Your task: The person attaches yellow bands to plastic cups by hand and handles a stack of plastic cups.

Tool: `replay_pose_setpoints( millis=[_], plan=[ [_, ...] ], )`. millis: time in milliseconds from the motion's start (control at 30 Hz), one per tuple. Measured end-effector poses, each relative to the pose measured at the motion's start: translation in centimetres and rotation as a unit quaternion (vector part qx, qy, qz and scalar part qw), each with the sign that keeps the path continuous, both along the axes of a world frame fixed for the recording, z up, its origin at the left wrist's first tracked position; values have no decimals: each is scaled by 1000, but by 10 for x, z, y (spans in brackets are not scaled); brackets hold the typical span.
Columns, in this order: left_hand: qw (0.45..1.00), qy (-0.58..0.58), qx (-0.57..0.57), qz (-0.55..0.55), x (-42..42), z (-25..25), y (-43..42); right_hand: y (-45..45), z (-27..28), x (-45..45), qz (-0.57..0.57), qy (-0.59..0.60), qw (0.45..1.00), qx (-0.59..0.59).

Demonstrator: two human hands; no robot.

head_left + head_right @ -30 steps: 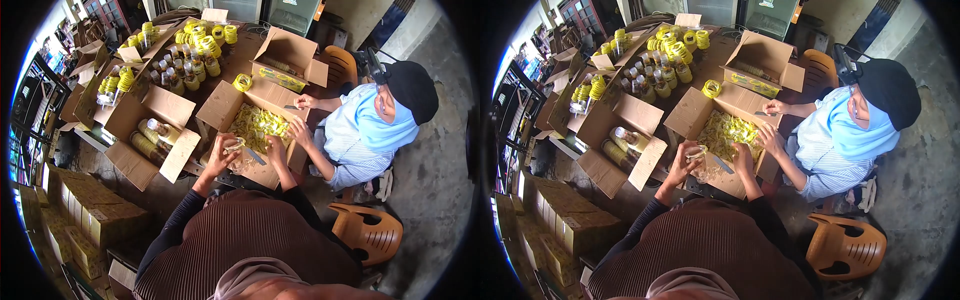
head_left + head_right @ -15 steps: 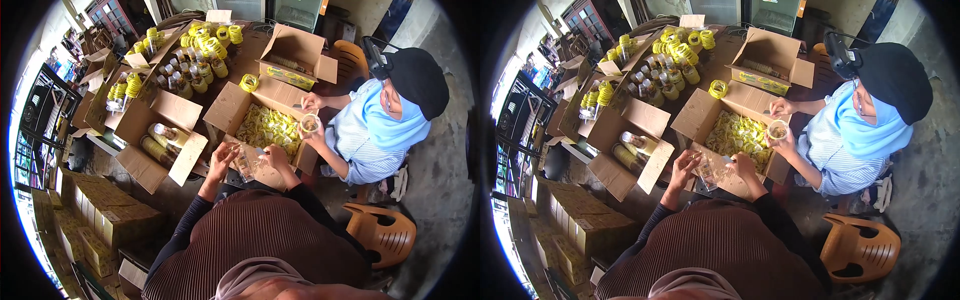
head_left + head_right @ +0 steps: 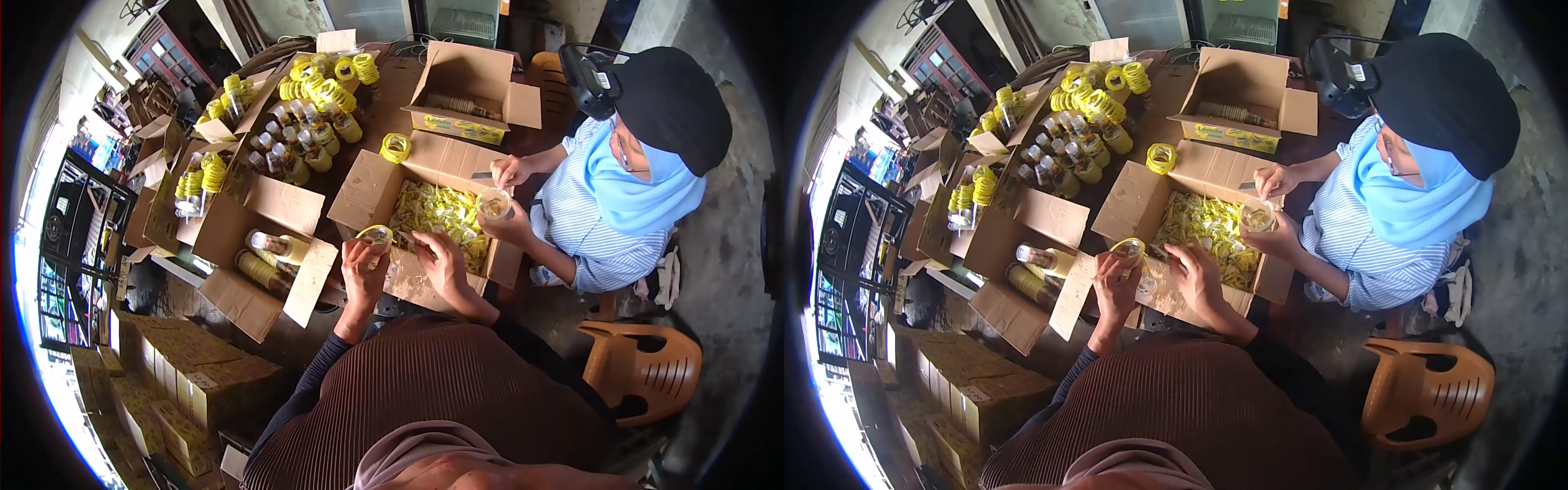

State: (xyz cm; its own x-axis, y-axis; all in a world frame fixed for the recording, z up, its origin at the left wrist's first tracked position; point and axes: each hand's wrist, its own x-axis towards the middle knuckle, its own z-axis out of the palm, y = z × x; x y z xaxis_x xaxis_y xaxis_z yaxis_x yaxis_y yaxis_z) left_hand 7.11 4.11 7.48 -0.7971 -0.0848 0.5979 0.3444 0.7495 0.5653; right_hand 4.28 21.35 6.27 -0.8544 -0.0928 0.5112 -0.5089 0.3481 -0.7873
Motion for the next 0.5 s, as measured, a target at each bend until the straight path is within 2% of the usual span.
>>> replay_pose_setpoints(
  millis=[67, 167, 500],
  plan=[
    [1000, 18, -14, 15, -3, 5, 8, 2, 2, 3, -15, 112, 993, -26],
    [999, 20, -33, 18, -3, 19, 19, 8, 12, 9, -13, 146, 989, 12],
    [1000, 11, -24, 4, 5, 27, 38, 11, 14, 11, -27, 151, 987, 54]
  ],
)
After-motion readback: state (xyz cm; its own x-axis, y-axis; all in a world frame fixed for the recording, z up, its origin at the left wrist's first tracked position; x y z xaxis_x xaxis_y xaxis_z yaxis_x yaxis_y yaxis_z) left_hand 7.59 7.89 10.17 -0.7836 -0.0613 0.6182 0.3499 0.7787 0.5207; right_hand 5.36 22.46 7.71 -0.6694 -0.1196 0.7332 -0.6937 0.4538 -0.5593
